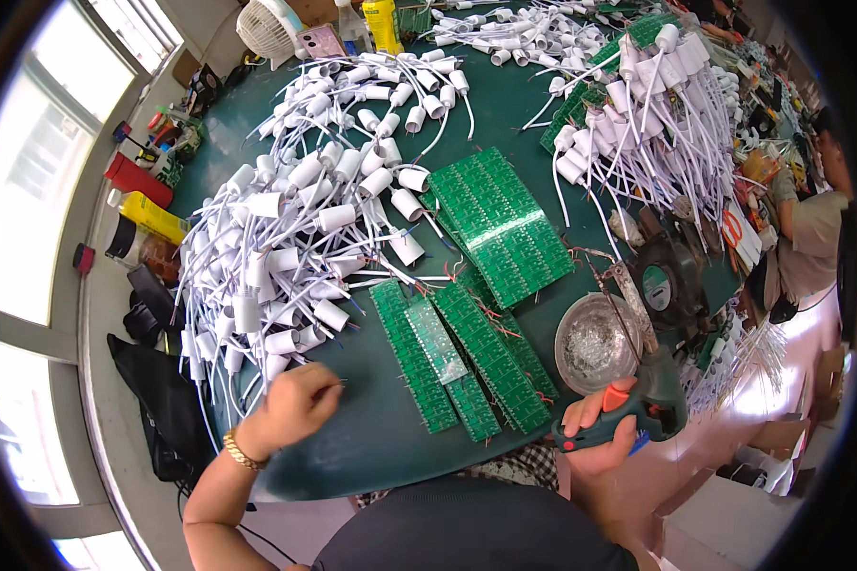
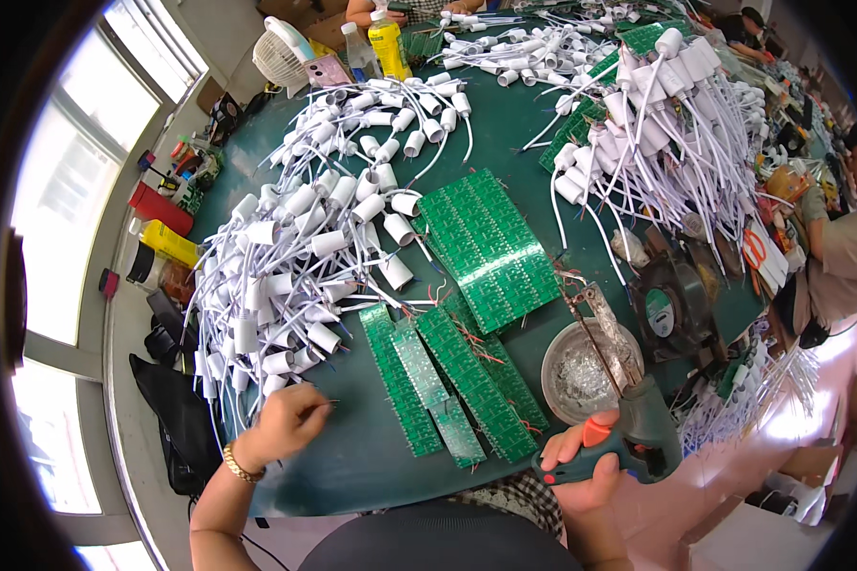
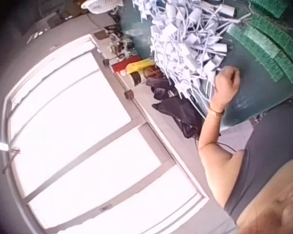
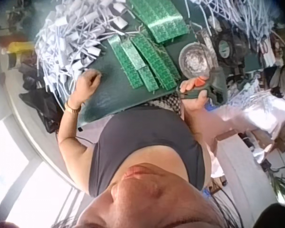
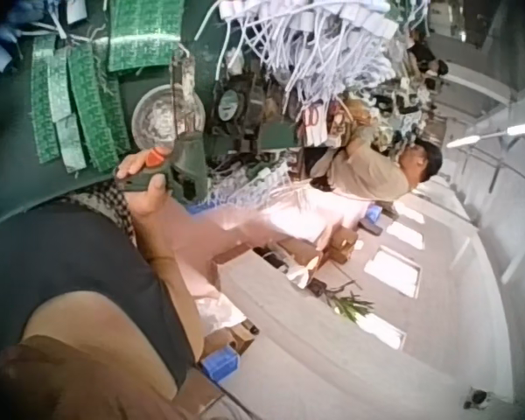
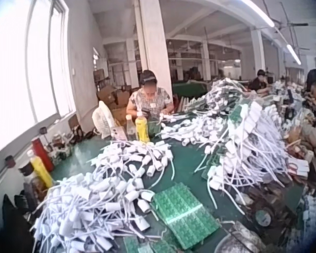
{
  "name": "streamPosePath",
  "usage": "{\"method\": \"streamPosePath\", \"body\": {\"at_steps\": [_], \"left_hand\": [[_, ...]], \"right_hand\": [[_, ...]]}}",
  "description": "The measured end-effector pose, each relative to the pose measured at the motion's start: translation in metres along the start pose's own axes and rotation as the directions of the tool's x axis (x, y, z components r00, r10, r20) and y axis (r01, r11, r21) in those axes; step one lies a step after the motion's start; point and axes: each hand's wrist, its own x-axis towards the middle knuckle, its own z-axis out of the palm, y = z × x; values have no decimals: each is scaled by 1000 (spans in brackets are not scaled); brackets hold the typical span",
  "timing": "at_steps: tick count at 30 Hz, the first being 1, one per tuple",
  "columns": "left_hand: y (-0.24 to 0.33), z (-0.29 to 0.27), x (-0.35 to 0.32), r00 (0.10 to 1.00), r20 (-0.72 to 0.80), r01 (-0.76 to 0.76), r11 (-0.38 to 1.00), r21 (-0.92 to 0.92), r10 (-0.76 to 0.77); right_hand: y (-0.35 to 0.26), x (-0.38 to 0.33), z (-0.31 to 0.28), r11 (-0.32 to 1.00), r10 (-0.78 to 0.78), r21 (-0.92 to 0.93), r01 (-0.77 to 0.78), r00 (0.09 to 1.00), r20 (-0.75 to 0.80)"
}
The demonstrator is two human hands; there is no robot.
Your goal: The person solders electronic components onto printed circuit boards with a soldering iron and solder wire, connecting them with wiring harnesses.
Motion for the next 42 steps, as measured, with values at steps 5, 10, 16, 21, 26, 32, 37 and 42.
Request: {"method": "streamPosePath", "body": {"at_steps": [5,10,16,21,26,32,37,42], "left_hand": [[31,44,66,955,-46,-258,897,359,294],[10,69,97,960,-241,-79,962,263,144],[14,85,87,939,-310,-37,941,336,148],[30,101,64,938,-318,-57,968,243,135],[25,60,64,854,-358,-198,873,446,377],[-15,-16,87,715,-695,437,727,530,76],[-30,-30,76,817,-572,334,747,575,75],[-36,-36,65,746,-597,140,807,574,295]], "right_hand": [[3,-2,-2,999,36,-4,-36,999,-10],[3,0,1,999,52,8,-52,998,-31],[1,2,2,998,61,-6,-61,998,14],[4,-2,2,995,99,14,-100,994,48],[1,-5,1,995,98,2,-98,995,34],[1,-12,-5,992,118,36,-119,993,24],[1,-11,2,989,147,23,-148,989,14],[-1,-11,5,976,210,52,-212,977,47]]}}
